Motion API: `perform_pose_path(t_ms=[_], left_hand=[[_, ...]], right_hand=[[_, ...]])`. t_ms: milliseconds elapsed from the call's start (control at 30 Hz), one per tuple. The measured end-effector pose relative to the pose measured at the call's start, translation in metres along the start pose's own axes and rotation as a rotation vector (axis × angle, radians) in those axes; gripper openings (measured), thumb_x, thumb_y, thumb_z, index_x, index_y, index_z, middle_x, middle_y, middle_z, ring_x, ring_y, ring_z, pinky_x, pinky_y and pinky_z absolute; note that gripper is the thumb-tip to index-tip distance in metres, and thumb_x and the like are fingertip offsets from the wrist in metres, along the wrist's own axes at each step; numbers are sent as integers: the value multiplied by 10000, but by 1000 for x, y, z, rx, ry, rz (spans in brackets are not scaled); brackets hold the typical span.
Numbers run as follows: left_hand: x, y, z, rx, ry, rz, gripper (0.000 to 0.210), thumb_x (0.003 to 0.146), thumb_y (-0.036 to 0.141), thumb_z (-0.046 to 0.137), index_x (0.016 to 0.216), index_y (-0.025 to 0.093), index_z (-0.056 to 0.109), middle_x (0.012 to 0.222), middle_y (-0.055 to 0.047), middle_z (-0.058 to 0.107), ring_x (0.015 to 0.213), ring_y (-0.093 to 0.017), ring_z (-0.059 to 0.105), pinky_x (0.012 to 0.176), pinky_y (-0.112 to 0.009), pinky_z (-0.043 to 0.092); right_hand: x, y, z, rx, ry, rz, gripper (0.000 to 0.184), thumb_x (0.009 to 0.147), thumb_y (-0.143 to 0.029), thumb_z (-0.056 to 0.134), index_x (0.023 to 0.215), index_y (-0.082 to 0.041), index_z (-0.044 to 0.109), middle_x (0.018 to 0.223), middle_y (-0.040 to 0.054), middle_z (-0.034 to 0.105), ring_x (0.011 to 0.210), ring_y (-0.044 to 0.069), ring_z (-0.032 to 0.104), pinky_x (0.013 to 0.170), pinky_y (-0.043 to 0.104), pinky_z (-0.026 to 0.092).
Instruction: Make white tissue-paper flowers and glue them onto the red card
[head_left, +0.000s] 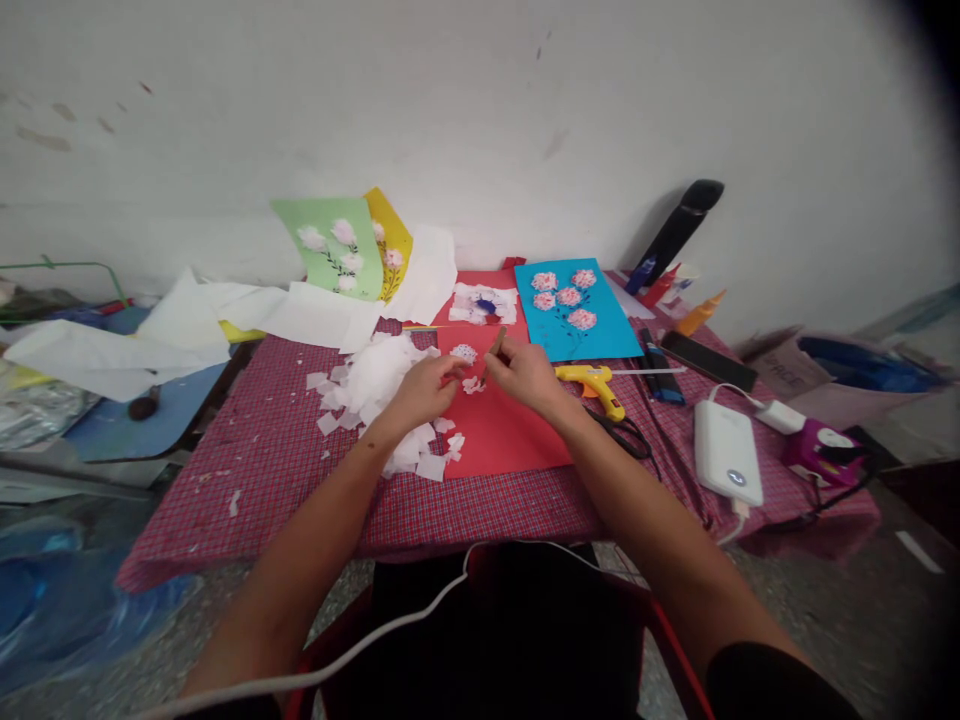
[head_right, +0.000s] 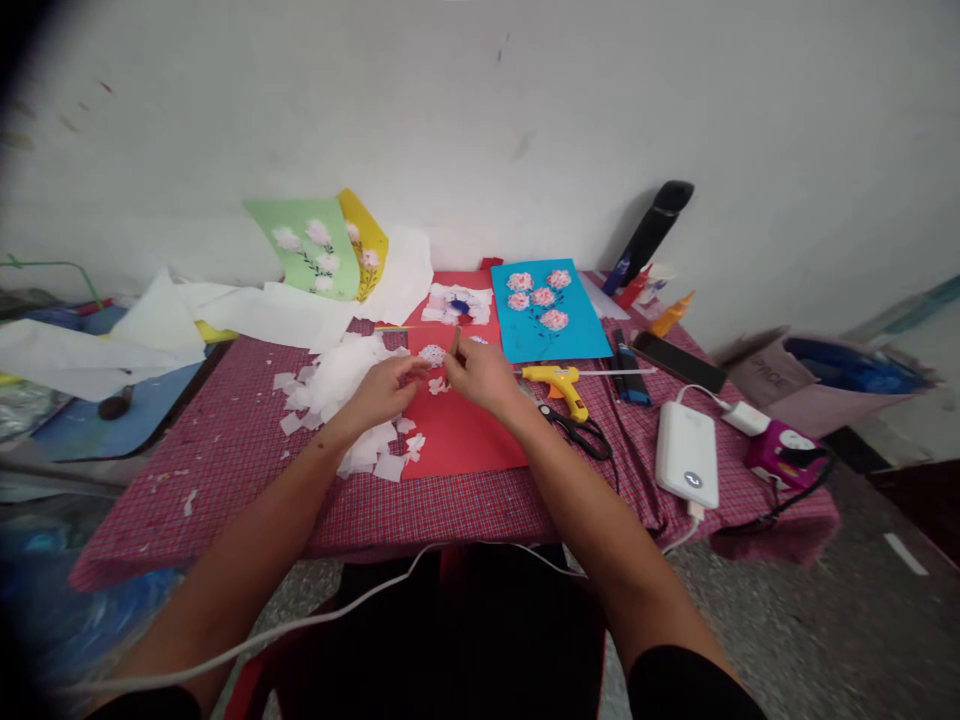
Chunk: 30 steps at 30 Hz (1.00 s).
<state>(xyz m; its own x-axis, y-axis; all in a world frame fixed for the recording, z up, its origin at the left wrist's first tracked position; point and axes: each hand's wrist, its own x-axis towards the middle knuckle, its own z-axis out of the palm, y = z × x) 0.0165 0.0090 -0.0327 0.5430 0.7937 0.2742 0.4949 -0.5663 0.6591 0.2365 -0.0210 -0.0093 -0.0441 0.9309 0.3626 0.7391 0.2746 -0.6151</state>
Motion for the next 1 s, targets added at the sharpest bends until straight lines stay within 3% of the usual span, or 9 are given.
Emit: perform_pose_path(t_ms=[200, 433, 833, 1000], left_hand=[[-1, 2, 1, 105, -16, 22, 444, 854, 88, 559, 1234, 226, 742, 1163, -64, 806, 1080, -247, 739, 978, -398, 574], [1, 0, 2, 224, -57, 219, 342, 856, 86, 537, 1065, 203, 781, 1084, -86, 785, 1072, -268, 703, 1012, -437, 535], [-2, -5, 2, 308, -120, 254, 431, 886, 65, 519, 1182, 211, 796, 1240, -118, 720, 1192, -285, 657, 1084, -475, 520], [-2, -6, -10, 320, -90, 242, 373, 870, 72, 524, 1116, 190, 778, 1147, -103, 755, 1119, -272, 676, 1052, -457, 528]], right_hand=[[-1, 4, 7, 8, -30, -27, 211, 972, -267, 582, 772, -213, 621, 749, 38, 712, 691, 189, 630, 642, 294, 378], [0, -2, 5, -41, -54, -31, 226, 965, -257, 586, 745, -214, 614, 729, 36, 701, 669, 185, 603, 626, 296, 360], [-2, -7, -9, 12, 51, -20, 221, 942, -296, 575, 736, -219, 592, 697, 30, 672, 661, 188, 612, 604, 305, 344], [-11, -5, -10, 94, 149, -18, 224, 951, -339, 579, 768, -216, 615, 715, 33, 670, 658, 190, 612, 624, 313, 374]])
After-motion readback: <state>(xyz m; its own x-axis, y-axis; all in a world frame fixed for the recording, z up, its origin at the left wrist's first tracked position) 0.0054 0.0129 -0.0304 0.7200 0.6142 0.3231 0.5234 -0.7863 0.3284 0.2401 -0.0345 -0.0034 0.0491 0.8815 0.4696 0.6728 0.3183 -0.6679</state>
